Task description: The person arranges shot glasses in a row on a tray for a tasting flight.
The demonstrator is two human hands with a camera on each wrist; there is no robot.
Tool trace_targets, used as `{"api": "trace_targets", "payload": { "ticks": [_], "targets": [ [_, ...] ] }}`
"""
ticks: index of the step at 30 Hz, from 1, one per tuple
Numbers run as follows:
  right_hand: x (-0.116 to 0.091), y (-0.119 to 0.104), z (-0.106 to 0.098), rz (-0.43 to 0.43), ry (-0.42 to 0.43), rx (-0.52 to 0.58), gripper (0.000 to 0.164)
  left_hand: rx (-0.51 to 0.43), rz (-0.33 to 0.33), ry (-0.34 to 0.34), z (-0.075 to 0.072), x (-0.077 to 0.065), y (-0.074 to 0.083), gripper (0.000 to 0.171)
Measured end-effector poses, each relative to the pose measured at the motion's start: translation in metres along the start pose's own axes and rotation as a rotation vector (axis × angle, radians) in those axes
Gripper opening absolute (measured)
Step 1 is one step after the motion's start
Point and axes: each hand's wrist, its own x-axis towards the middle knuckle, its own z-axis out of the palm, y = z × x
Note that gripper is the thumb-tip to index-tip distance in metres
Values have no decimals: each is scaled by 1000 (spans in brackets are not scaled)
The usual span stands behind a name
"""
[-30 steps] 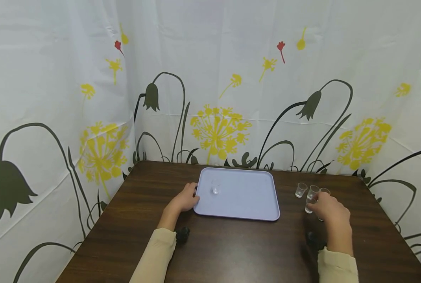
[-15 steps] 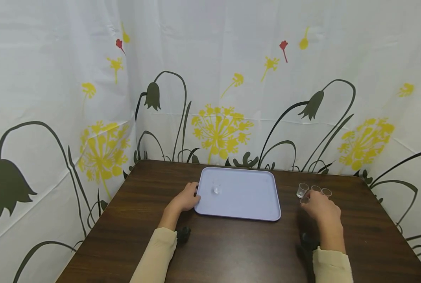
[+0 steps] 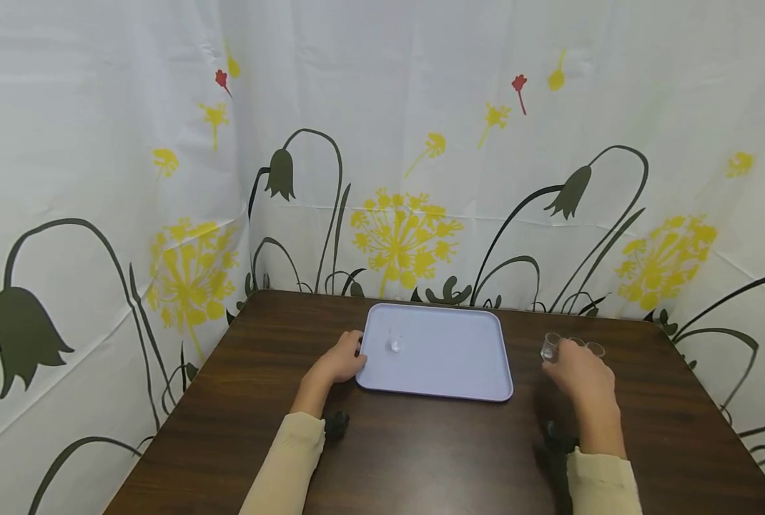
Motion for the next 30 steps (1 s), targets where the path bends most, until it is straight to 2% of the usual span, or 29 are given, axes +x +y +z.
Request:
{"api": "trace_targets", "payload": {
  "ticks": [7, 17, 30],
  "targets": [
    [2, -24, 5, -32, 76, 2, 53, -17, -26, 16, -2, -2, 4, 62],
    [9, -64, 18, -126, 166, 13, 51, -50, -25, 11, -10, -15, 16, 61],
    [15, -116, 28, -210, 211, 79, 50, -40, -20, 3, -3, -9, 8, 60]
  ]
}}
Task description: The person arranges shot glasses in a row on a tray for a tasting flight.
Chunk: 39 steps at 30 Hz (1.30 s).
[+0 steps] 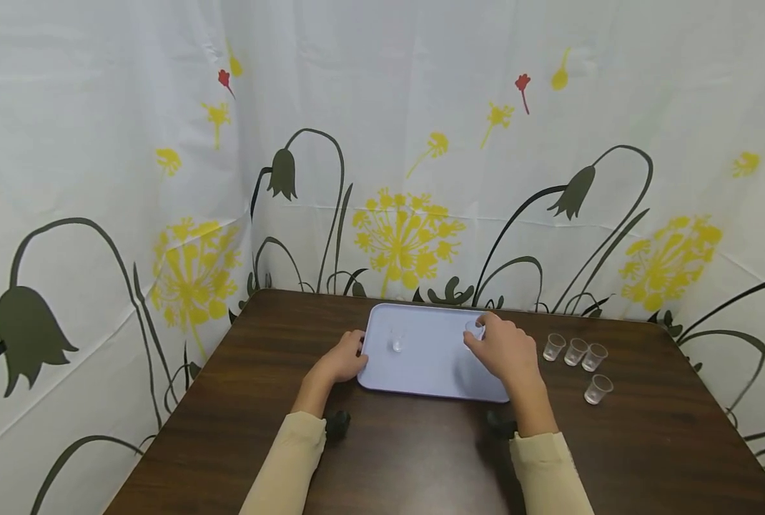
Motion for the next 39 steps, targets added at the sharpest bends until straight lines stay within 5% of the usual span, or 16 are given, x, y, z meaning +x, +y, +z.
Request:
{"api": "trace_targets", "payload": {
  "ticks": [14, 27, 39],
  "targets": [
    [13, -38, 15, -69, 21, 5, 46, -8, 8, 16, -4, -10, 7, 59],
    [22, -54, 42, -64, -18, 78, 42, 40, 18, 2, 6, 7, -8, 58],
    [30, -60, 61, -83, -29, 90, 42, -40, 35, -7, -8, -15, 10, 56]
  ]
}}
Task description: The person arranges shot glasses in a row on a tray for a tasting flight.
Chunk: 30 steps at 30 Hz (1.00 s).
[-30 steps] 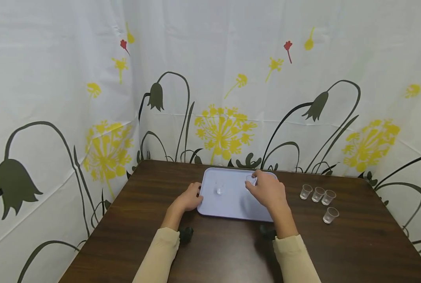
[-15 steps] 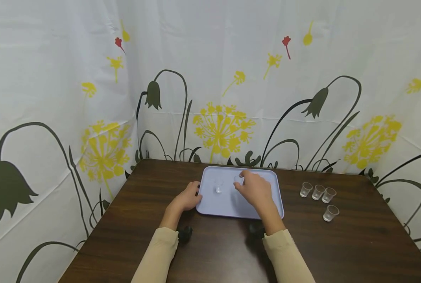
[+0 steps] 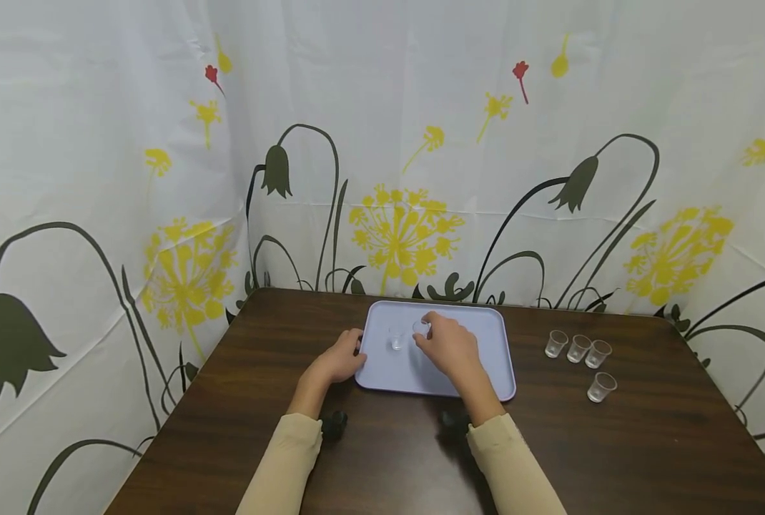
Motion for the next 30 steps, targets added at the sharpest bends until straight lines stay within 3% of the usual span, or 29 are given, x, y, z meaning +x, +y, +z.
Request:
{"api": "trace_targets", "payload": {
  "ticks": [4, 18, 30],
  "targets": [
    [2, 0, 3, 0, -23, 10, 43, 8, -2, -7, -5, -7, 8, 55],
    [4, -1, 15, 23, -35, 29, 43, -7, -12, -7, -3, -6, 8, 56],
    [7, -5, 20, 14, -28, 45, 45, 36, 11, 5, 9, 18, -20, 58]
  ]
}}
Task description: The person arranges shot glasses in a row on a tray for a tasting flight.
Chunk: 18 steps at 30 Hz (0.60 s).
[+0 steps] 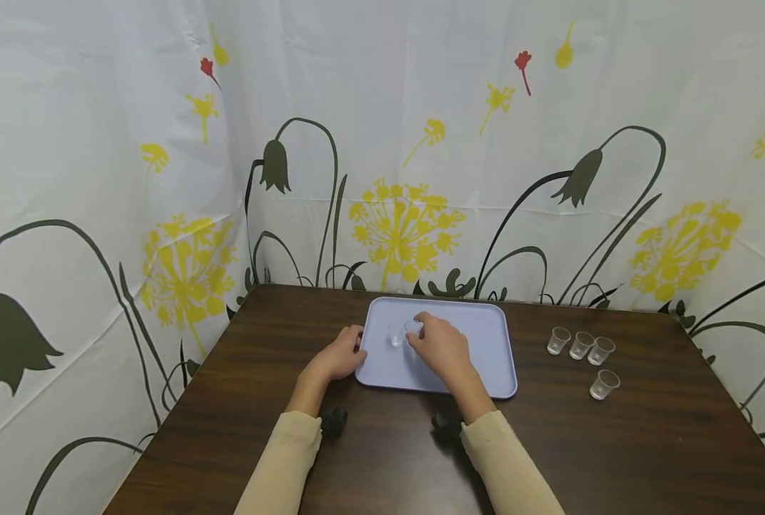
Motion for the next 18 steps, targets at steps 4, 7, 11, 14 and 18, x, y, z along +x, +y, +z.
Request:
{"api": "trace_targets", "payload": {
  "ticks": [4, 7, 11, 14, 18],
  "targets": [
    [0, -1, 1, -3, 0, 4, 46, -7, -2, -5, -1, -1, 1, 59],
    [0, -1, 1, -4, -1, 9, 47, -7, -6, -2, -1, -1, 2, 58],
    [0, -1, -1, -1, -11, 16, 48, -5, -8, 1, -2, -1, 3, 59],
    [0, 0, -1, 0, -18, 18, 49, -5, -9, -11, -5, -6, 8, 58],
    [-1, 0, -1, -1, -17, 15, 50, 9, -2, -22, -11, -16, 17, 57]
  ]
}}
